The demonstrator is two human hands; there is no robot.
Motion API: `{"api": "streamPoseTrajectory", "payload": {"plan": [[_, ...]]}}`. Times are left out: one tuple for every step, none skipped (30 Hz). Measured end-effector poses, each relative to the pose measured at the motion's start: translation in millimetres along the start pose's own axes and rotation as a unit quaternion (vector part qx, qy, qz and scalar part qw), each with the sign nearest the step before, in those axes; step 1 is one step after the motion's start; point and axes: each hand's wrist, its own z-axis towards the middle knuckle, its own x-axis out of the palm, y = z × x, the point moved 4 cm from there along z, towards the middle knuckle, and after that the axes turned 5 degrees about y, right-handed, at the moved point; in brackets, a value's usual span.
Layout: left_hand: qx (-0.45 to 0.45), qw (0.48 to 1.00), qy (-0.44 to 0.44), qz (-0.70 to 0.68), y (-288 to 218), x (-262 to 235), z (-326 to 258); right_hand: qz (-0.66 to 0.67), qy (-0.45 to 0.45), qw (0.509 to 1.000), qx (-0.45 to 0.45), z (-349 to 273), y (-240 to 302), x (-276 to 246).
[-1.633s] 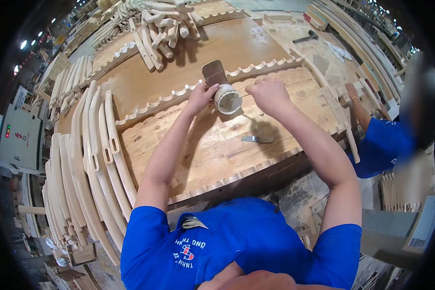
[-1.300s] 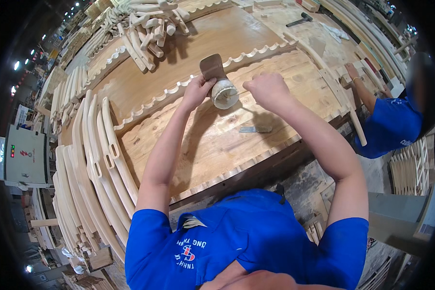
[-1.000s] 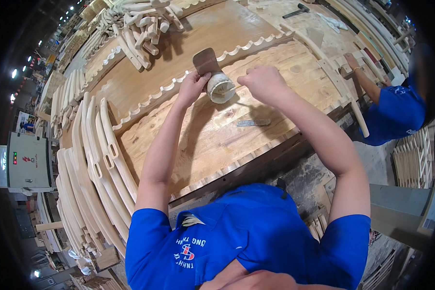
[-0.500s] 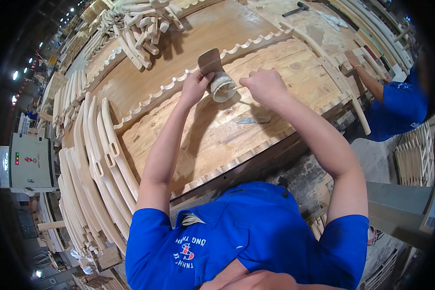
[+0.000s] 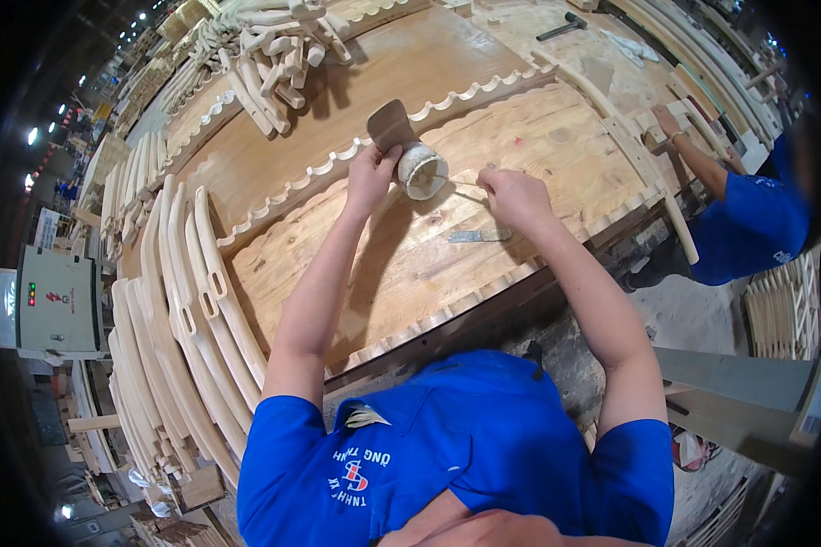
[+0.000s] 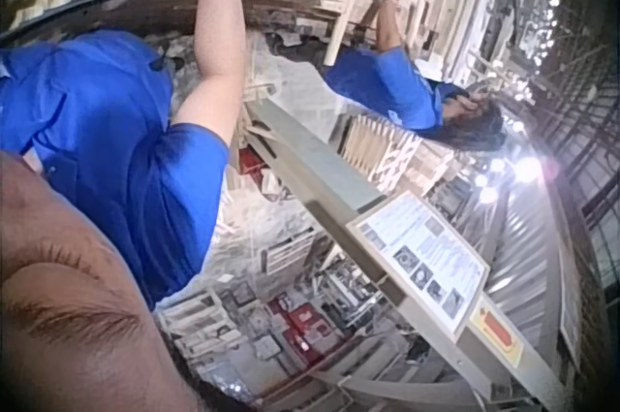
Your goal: The person repeatedly picks up wooden chair legs, applies glue to the hollow ends using a small brush, and places them back on the workbench. The process is repeated for multiple pieces in a factory setting.
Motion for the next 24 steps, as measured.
{"api": "streamPoseTrajectory", "payload": {"plan": [[0.004, 1.0, 0.0, -0.002, 1, -1, 0, 0.024, 0.024, 0.999, 0.016, 0, -1, 3], [0.008, 1.0, 0.0, -0.003, 2, -2, 1, 0.048, 0.048, 0.997, 0.031, 0, -1, 7], [0.015, 1.0, 0.001, -0.005, 2, -2, 3, 0.069, 0.057, 0.995, 0.034, 1, -3, 9], [0.009, 1.0, 0.002, -0.004, 4, -2, 3, 0.089, 0.066, 0.993, 0.035, 2, -5, 11], [0.003, 1.0, 0.002, -0.002, 5, -3, 1, 0.11, 0.076, 0.99, 0.037, 3, -6, 14], [0.001, 1.0, 0.003, -0.002, 6, -3, 4, 0.141, 0.067, 0.987, 0.021, 6, -12, 20], [-0.018, 1.0, 0.005, 0.005, 12, -5, 8, 0.171, 0.056, 0.984, 0.002, 10, -20, 30], [-0.037, 0.999, 0.003, 0.012, 21, -11, 11, 0.198, 0.046, 0.979, -0.023, 15, -25, 35], [-0.057, 0.998, -0.002, 0.018, 24, -17, 16, 0.261, 0.08, 0.962, -0.02, 20, -28, 40], [-0.082, 0.997, 0.006, 0.009, 20, -16, 19, 0.321, 0.115, 0.94, -0.01, 18, -33, 44], [-0.107, 0.994, 0.014, 0.001, 17, -14, 19, 0.38, 0.149, 0.913, 0.001, 17, -38, 48], [-0.133, 0.991, 0.019, -0.008, 14, -13, 19, 0.411, 0.16, 0.897, 0.02, 16, -40, 44], [-0.142, 0.99, 0.014, -0.012, 19, -20, 18, 0.439, 0.177, 0.88, 0.029, 17, -35, 39], [-0.149, 0.988, 0.019, -0.041, 23, -27, 18, 0.466, 0.196, 0.862, 0.038, 18, -30, 34], [-0.155, 0.985, 0.024, -0.071, 30, -33, 19, 0.47, 0.201, 0.858, 0.04, 19, -25, 29], [-0.164, 0.98, 0.038, -0.102, 27, -32, 19, 0.478, 0.204, 0.853, 0.051, 18, -26, 28], [-0.197, 0.973, 0.015, -0.117, 27, -28, 16, 0.484, 0.209, 0.847, 0.06, 17, -27, 27], [-0.177, 0.983, 0.029, -0.051, 34, -45, 16, 0.466, 0.171, 0.868, 0.015, 22, -18, 21], [-0.206, 0.976, 0.05, -0.047, 35, -43, 16, 0.449, 0.126, 0.884, -0.017, 25, -21, 23], [-0.213, 0.975, 0.059, -0.028, 31, -47, 9, 0.455, 0.068, 0.886, -0.052, 28, -20, 26], [-0.237, 0.969, 0.073, 0.023, 24, -50, 0, 0.465, 0.008, 0.882, -0.08, 29, -24, 28], [-0.153, 0.957, 0.08, 0.233, 8, -65, -7, 0.433, -0.013, 0.896, -0.094, 32, -15, 27], [-0.195, 0.948, 0.083, 0.237, 8, -82, -24, 0.403, -0.036, 0.908, -0.111, 34, -3, 23], [-0.17, 0.944, 0.098, 0.264, -12, -74, -32, 0.391, -0.053, 0.915, -0.081, 27, -18, 26]]}}
